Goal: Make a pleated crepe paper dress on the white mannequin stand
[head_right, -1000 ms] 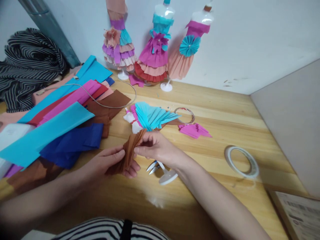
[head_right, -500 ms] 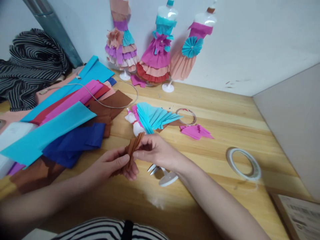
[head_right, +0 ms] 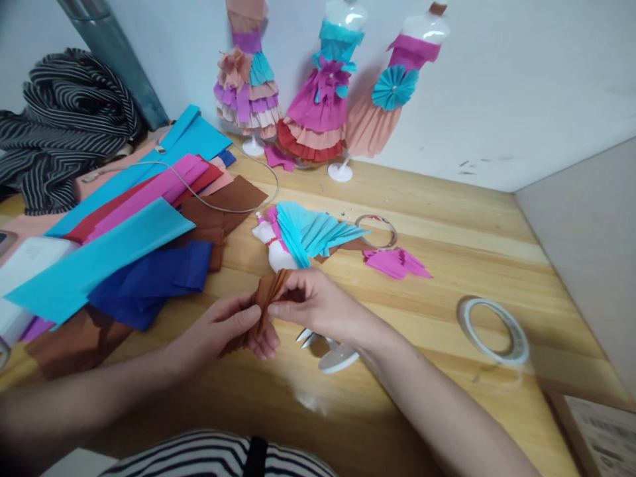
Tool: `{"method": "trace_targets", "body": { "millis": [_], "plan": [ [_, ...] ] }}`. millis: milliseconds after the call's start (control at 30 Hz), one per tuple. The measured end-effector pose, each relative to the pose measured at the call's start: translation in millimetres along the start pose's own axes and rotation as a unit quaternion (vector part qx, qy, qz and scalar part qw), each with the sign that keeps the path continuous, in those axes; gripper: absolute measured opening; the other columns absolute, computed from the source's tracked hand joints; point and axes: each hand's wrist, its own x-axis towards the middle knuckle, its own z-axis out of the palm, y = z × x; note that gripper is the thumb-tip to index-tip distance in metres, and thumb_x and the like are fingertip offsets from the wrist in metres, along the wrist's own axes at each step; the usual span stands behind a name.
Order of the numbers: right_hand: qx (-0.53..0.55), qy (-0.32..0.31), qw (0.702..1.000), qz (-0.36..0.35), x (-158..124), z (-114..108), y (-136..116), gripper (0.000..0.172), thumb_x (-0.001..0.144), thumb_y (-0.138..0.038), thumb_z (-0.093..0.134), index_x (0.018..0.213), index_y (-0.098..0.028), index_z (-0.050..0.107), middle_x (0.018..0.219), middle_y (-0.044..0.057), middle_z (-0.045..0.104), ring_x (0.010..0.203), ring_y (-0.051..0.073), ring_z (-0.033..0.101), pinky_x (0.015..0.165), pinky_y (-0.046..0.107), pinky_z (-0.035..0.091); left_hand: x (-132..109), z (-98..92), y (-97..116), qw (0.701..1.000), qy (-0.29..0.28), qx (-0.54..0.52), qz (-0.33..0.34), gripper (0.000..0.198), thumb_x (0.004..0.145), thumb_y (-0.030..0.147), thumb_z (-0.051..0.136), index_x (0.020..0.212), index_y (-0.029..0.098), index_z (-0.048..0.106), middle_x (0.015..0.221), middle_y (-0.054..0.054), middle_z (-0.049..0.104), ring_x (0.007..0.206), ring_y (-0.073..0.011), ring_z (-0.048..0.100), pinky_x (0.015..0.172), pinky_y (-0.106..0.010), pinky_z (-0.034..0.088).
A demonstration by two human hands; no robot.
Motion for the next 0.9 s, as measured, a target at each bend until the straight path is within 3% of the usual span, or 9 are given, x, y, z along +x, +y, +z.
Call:
{"method": "trace_targets", "body": {
  "millis": [300,633,900],
  "plan": [
    [-0.036,0.022,0.999,0.030,-1.8,4.5,-1.3,0.022,0.088,-0.034,0.058,0.081,-0.013,0.062,0.069,0.004,0.065,0.067,0.016,0.064,0.072,0.033,0.054,-0.8,2.1,-4.6,0.996,0.040,0.073,0.030,0.041,0.082,0.057,0.053,0.076,0.016,0.054,0.067,-0.005,0.064,0.058,-0.0154,0.061,0.057,-0.027,0.048],
    [-0.080,0.070,0.994,0.041,-0.7,8.0,-1.7,0.029,0.084,-0.039,0.062,0.070,-0.014,0.061,0.070,0.005,0.065,0.067,0.015,0.063,0.067,0.029,0.051,-6.2,5.0,-3.4,0.968,0.071,0.222,0.091,0.034,0.092,0.040,0.038,0.076,0.016,0.056,0.070,-0.004,0.059,0.066,-0.0154,0.055,0.065,-0.026,0.045],
    [-0.062,0.065,0.996,0.024,0.6,10.3,1.8,0.026,0.085,-0.035,0.062,0.069,-0.015,0.059,0.067,0.003,0.063,0.064,0.015,0.062,0.065,0.029,0.051,-5.8,6.1,-2.2,0.974,0.071,0.204,0.065,0.036,0.092,0.043,0.038,0.077,0.015,0.055,0.070,-0.004,0.060,0.064,-0.0150,0.056,0.062,-0.026,0.046]
  ]
}}
